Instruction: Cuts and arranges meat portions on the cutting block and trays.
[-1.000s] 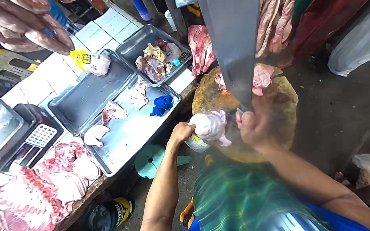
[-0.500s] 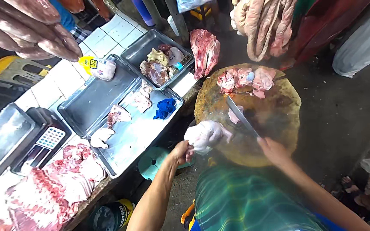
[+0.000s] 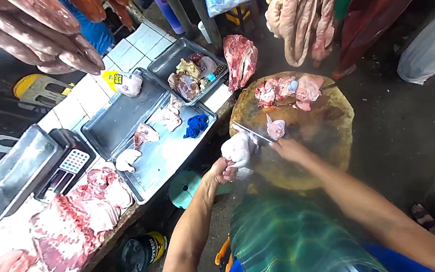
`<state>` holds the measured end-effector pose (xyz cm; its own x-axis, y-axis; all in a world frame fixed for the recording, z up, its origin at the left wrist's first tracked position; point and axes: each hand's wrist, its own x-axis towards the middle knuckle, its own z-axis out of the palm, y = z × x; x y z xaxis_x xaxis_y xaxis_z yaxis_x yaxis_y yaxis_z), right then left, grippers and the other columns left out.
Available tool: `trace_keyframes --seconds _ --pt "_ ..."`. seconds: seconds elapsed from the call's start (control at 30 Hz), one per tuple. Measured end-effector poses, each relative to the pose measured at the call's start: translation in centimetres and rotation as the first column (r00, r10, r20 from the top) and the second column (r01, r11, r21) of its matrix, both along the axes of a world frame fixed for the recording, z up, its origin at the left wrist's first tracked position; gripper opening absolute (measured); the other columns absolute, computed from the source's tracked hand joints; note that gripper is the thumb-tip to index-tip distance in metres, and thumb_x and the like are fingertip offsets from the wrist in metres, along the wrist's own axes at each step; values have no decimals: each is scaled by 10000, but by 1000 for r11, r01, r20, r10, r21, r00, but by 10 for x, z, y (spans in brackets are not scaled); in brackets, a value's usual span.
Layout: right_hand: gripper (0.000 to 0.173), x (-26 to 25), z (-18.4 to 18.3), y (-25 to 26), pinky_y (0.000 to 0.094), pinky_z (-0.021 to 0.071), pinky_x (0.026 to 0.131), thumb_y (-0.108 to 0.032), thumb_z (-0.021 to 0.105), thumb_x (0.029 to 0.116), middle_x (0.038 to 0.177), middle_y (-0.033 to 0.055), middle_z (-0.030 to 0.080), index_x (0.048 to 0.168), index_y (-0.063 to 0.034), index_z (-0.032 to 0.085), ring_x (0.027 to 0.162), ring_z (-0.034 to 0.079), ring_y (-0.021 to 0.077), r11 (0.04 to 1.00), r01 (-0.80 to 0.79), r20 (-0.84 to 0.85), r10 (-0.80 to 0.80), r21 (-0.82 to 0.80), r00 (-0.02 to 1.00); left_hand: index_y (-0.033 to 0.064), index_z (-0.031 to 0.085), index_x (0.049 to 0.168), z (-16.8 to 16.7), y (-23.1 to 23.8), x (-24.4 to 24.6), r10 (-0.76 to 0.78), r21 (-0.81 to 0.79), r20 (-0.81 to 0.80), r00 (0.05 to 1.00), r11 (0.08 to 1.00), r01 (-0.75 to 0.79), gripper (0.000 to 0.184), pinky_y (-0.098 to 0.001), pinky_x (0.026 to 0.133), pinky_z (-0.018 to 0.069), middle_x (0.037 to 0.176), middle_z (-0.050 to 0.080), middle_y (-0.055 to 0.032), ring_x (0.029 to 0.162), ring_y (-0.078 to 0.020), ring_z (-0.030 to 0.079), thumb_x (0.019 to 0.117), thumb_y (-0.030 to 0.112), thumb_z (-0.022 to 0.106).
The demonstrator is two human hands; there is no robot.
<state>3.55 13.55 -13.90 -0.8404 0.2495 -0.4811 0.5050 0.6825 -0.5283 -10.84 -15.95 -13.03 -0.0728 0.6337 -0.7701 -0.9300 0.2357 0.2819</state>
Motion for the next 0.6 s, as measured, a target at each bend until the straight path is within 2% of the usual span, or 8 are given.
trace_keyframes --seconds 0.07,0.13,0.2,0.27,0.37,0.43,0.53,0.6 --pt "682 -18 1 -1 661 538 849 -659 352 1041 1011 214 701 1089 -54 664 1014 690 415 1000 1 -15 -1 19 1000 157 499 663 -5 3 -7 -14 21 -7 1000 1000 14 525 -182 335 304 493 379 56 352 -44 353 1046 435 271" --pt "704 -11 6 -8 633 559 776 -669 368 1034 940 215 695 1042 -38 681 881 703 395 992 124 -24 -125 -36 992 156 519 681 -15 5 -5 -26 69 2 1000 997 26 531 -185 345 320 508 397 56 364 -45 366 1053 438 265" --pt "707 11 21 -31 587 568 723 -649 330 1053 919 219 670 1113 -19 645 784 688 369 955 271 -6 -274 -121 962 170 525 690 -21 5 -8 -62 122 0 998 991 61 529 -191 359 329 529 427 56 382 -46 376 1054 417 232" --pt "691 31 38 -64 535 574 724 -629 277 1069 925 187 655 1225 -37 597 753 675 326 891 396 31 -399 -224 916 167 550 699 -21 3 -16 -102 163 13 995 982 98 528 -198 366 343 535 457 48 391 -51 396 1051 400 233" --pt "660 45 41 -122 461 592 638 -619 250 1077 847 121 635 1238 -73 583 645 654 251 771 531 44 -553 -352 832 152 558 731 -20 -1 -26 -147 177 64 987 975 134 534 -198 371 344 543 463 36 396 -57 403 1056 417 228" --pt "651 38 30 -152 477 591 672 -610 259 1079 849 114 642 1231 -75 597 685 665 256 751 577 18 -604 -322 797 156 534 721 -17 0 -34 -165 161 73 984 975 151 572 -200 366 335 534 452 36 390 -61 396 1061 460 188" --pt "646 26 22 -188 545 544 872 -588 280 1083 977 171 682 1208 -51 617 948 688 326 736 651 12 -661 -184 750 161 514 708 -19 -7 -41 -201 138 82 976 972 189 603 -208 368 332 525 439 36 389 -70 393 1066 492 160" --pt "618 19 39 -197 557 538 884 -562 292 1091 971 176 684 1195 -50 622 974 687 337 703 697 -18 -706 -141 708 159 524 716 -20 -8 -43 -236 148 74 969 963 224 594 -213 372 334 519 434 36 390 -73 395 1065 474 160"
